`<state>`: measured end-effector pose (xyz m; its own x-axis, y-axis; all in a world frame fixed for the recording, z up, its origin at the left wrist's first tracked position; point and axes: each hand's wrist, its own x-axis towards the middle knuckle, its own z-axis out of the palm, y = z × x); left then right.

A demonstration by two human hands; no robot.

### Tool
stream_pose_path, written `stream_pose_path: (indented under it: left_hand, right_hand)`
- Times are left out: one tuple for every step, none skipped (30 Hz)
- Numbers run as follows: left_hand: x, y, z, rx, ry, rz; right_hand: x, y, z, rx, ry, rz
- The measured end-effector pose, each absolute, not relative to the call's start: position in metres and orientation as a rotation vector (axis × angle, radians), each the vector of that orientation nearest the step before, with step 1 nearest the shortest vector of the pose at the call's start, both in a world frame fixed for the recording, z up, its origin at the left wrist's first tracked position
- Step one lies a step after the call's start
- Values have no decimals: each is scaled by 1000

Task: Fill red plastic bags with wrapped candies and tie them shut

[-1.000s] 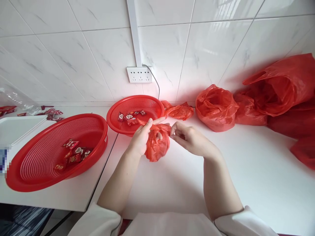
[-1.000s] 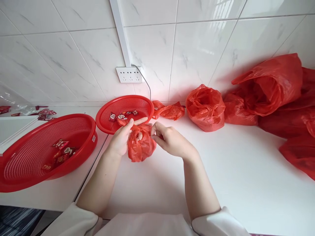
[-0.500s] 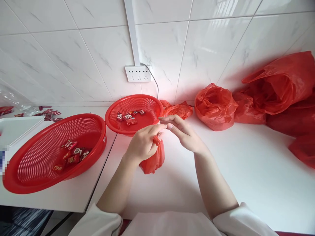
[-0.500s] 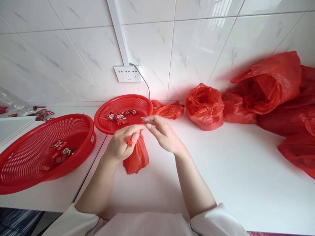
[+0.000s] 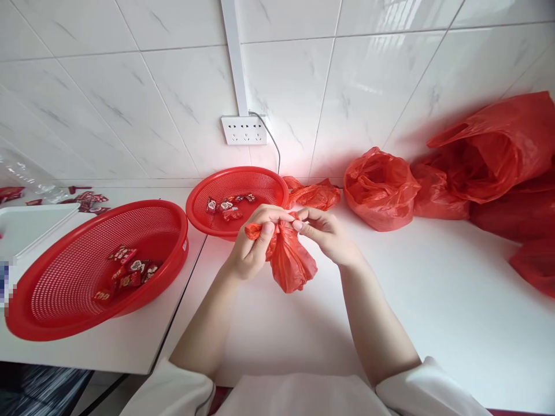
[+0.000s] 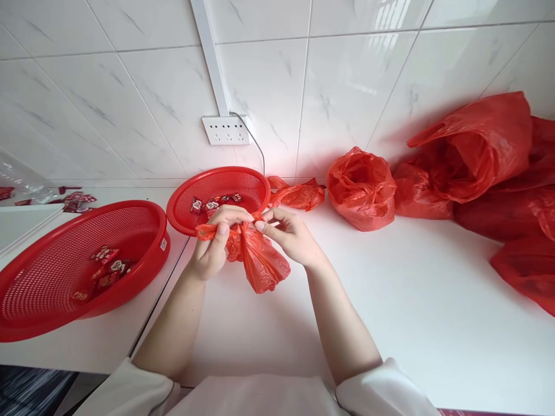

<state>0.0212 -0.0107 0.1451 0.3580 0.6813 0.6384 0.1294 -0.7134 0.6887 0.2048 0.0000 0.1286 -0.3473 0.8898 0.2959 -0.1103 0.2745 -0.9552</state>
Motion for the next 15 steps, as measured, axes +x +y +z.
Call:
stream_pose_path:
  left_hand:
    - [21,-11,145,2050,686,1339]
    - [22,-11,145,2017,676,1323]
    - [22,-11,145,1998,677,1303]
    - [22,-11,145,1995,691,1280]
    - [21,-12,145,2005,715,1266]
    - [21,-12,146,2026,753,1262]
    - [20,-13,146,2059,805,1268]
    - [20,-13,146,2099,876,1275]
    - [18,-13,147,2143,960,1281]
    - [17,-13,147,2185,1050,1287]
    - [16,-12,148,2225,1137,1284]
    - [14,-12,148,2259,1210,1269]
    - [12,-11,148,2289,1267,1245]
    - [10,-10,148,2321,1308,1216]
    - [8,-9,148,2358,1337,1184]
  right_hand:
    - [206,0,129,-731,-1510,1272]
    - [207,0,129,-715,-1468,1291]
    - [208,0,129,-702,-1425,1320]
    - [209,0,129,-696,-1386,1358]
    - [211,0,129,-692,-1354,1401]
    - [212,0,129,-690,-1330,1440]
    - [214,0,129,-684,-1314,1467]
    - [216,0,129,-678,-1307,1477]
    - [218,0,130,-675,-1307,1472]
    - [221,0,131,-678,-1315,1463]
    - [224,0,131,-691,-1331,1452]
    - [227,0,132,-711,-1361,1438]
    - [231,0,134,-734,-1405,1423]
    - [235,-1,135,-756,-1459,1402]
    - [238,-2,136,-773,-1515,1375]
